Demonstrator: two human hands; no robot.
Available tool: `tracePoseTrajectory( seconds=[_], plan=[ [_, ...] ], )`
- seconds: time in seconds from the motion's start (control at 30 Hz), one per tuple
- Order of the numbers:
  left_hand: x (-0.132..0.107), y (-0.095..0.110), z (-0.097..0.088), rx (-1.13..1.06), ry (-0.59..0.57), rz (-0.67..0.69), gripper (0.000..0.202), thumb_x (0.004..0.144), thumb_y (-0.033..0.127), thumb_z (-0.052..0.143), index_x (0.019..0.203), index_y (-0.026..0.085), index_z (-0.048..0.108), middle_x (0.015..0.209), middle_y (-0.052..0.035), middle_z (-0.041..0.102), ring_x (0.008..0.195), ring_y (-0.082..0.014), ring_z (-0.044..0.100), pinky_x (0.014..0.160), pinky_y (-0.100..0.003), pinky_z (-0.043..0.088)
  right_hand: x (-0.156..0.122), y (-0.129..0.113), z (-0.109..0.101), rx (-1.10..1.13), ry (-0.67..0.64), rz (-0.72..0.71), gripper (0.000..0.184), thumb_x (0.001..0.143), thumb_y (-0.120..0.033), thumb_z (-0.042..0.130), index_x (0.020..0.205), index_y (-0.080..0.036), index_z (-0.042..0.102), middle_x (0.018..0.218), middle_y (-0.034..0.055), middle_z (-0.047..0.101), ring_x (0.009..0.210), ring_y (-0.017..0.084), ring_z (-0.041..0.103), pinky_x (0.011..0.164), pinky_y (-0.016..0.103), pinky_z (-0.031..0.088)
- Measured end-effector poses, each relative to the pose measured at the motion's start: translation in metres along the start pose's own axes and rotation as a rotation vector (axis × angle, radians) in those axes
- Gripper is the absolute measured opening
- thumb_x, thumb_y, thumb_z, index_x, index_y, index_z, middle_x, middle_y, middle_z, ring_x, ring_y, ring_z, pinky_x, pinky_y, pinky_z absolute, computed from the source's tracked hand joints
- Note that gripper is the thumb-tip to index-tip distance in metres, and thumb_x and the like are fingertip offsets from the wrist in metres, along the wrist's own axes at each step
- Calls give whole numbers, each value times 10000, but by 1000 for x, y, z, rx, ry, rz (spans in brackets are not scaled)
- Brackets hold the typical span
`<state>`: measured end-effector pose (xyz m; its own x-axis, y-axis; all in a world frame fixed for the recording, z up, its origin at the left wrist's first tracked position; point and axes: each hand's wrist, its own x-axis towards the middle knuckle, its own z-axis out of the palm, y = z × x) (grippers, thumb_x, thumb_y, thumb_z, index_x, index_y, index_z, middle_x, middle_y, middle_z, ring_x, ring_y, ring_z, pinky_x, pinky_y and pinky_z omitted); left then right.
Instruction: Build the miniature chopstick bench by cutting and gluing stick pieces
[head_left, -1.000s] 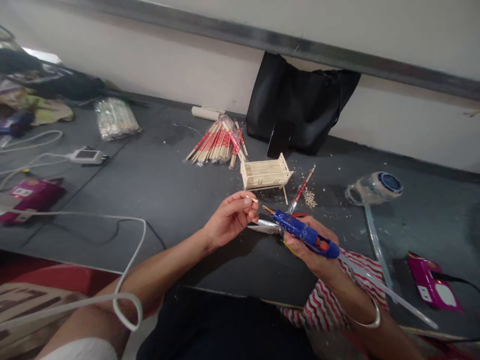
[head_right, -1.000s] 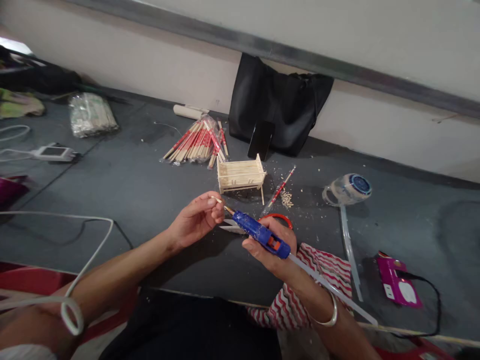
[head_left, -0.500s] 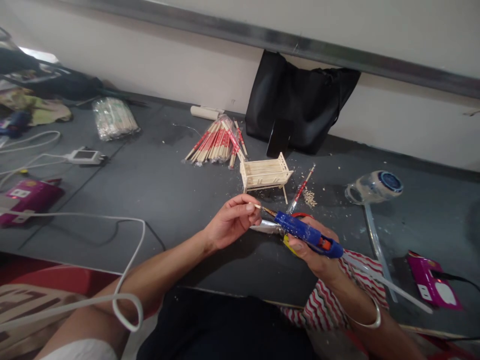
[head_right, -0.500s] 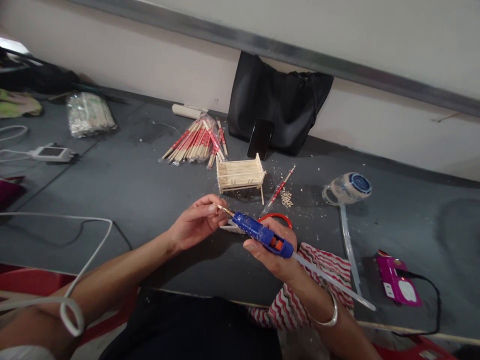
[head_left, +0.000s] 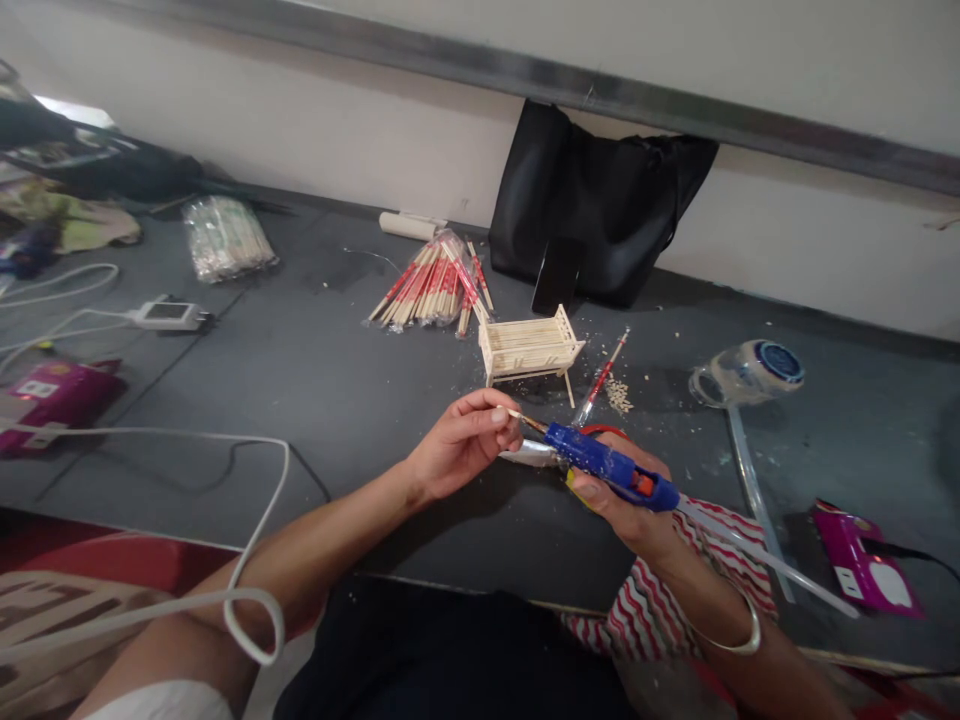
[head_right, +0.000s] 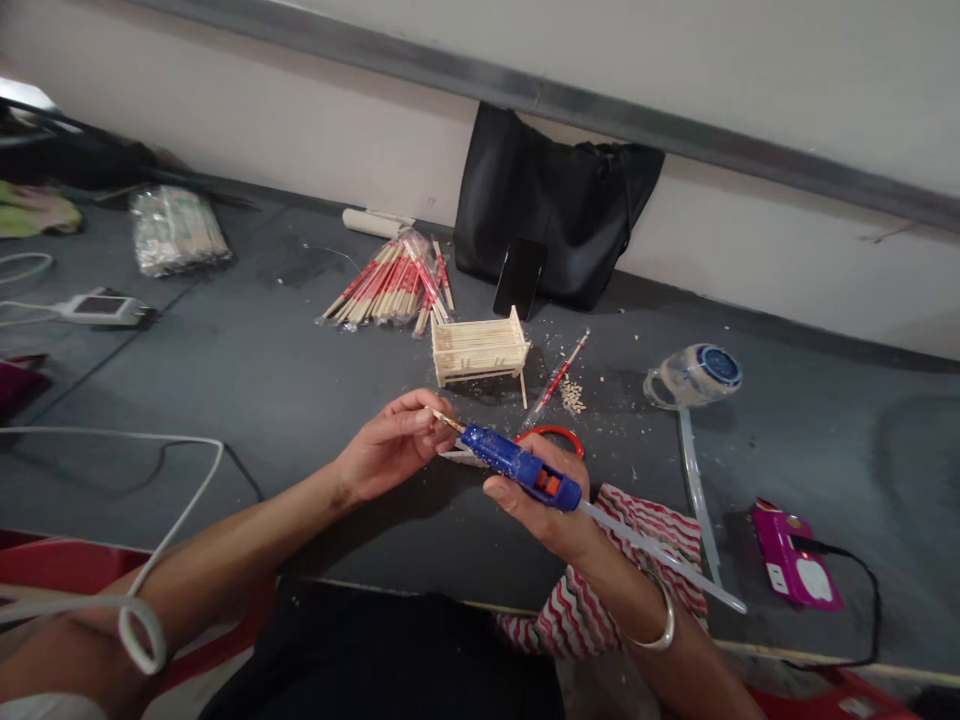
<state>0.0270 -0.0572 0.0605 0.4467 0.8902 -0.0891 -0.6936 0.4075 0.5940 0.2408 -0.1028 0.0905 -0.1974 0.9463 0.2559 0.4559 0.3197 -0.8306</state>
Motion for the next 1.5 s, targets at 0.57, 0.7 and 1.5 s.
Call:
tracePoseTrajectory(
  seconds=[0.57,0.7,1.5],
  plan=[
    [1,7,-2,127,62,92,206,687,274,912,728,153,751,733,-3,672,637,-90,592,661,-235,499,4,0,1,17,38,88,374,814,-488,745,642,-239,525,549,-52,529,499,119,490,514,255,430],
    [3,12,-3,331,152,244,177,669,236,901,705,166,743,818,-29,736,727,-121,624,742,-259,506,3,2,2,19,49,86,370,809,-482,749,636,-241,529,554,-45,538,510,125,497,522,263,443],
    [5,18,-15,913,166,486,23,747,210,782,762,205,765,792,-43,736,805,-191,639,827,-334,480,7,-6,6,71,37,93,378,809,-460,739,627,-244,489,525,-67,474,479,99,426,479,234,398]
  ],
)
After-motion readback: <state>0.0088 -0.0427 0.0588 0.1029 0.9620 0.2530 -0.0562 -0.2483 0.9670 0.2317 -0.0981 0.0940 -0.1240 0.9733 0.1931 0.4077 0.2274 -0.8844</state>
